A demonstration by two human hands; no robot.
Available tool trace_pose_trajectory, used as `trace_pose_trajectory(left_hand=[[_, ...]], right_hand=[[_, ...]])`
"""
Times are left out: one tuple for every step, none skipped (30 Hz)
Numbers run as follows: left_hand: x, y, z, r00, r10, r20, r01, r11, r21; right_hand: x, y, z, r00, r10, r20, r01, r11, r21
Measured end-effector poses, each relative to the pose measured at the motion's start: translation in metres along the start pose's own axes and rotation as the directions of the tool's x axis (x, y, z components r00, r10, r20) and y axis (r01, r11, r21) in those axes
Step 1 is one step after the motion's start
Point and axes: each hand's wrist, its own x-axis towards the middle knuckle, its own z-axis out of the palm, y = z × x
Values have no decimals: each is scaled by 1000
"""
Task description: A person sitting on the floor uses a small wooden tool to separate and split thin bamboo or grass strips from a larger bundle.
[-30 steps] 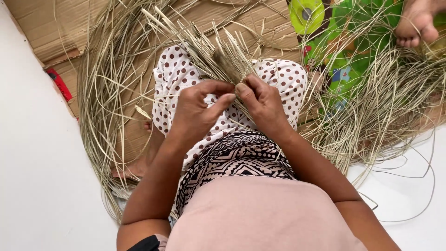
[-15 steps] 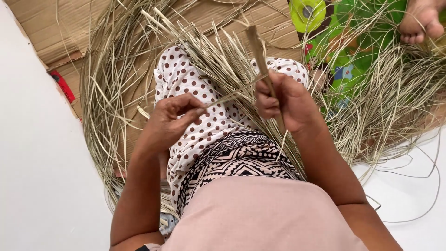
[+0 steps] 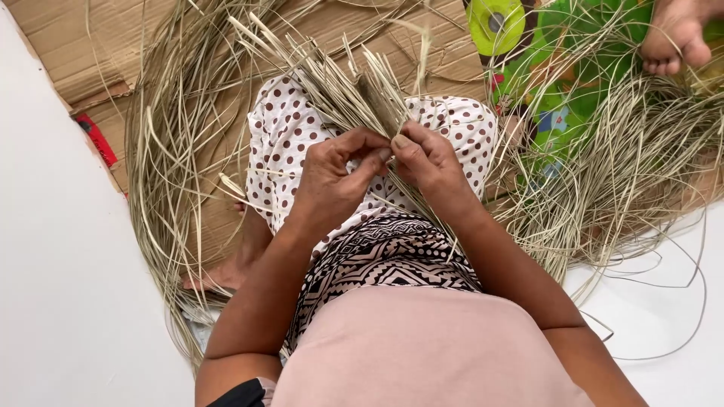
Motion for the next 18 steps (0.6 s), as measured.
trace_pose_trajectory(left_hand=[[-1,-3,-4,1000,-1,4,1,1000,0],[-4,-6,-8,999,-20,25,20,1000,-3],[-7,-8,-12,998,-39,46,40,999,-5],[-10,-8,-19,998,-38,42,38,999,-2],[-13,-7,-25,997,-55,52,55,998,-1],[-16,-7,-31,995,-74,66,74,997,-3],[-20,-5,-38,995,-74,66,75,997,-2],[-24,-3,-45,988,-129,80,127,991,32],[-27,-1,-52,979,-184,93,178,982,66],[-28,-2,-56,979,-185,92,179,982,65],[-29,-4,-60,974,-198,114,189,978,86],[-31,-5,-65,968,-213,132,199,974,109],[-26,5,-59,968,-214,127,201,973,111],[-20,14,-52,978,-164,126,145,978,151],[-13,24,-46,985,-114,127,89,978,191],[-10,17,-35,985,-114,129,88,978,191],[-7,11,-25,995,-69,75,59,990,131],[-2,4,-14,999,-25,22,23,997,71]], right_hand=[[0,4,-4,1000,0,-4,0,1000,1],[0,8,-8,993,114,37,-118,986,121],[-1,12,-11,971,221,90,-236,943,234],[2,8,-16,971,219,96,-236,943,233],[4,4,-20,954,268,135,-297,913,279],[5,0,-26,933,317,172,-357,877,322],[6,3,-28,933,316,173,-357,877,322],[5,6,-29,926,331,185,-376,863,339],[5,9,-31,918,344,197,-394,848,355],[5,11,-30,917,345,197,-395,847,354],[5,12,-28,933,317,171,-358,872,335],[6,14,-26,946,286,150,-320,893,316],[7,13,-26,945,286,156,-322,892,316],[8,12,-26,974,212,74,-224,944,241],[10,10,-27,992,129,-3,-127,980,155],[9,17,-26,992,129,-5,-126,980,155],[8,25,-24,997,70,-11,-69,993,97],[8,32,-24,1000,10,-18,-10,999,36]])
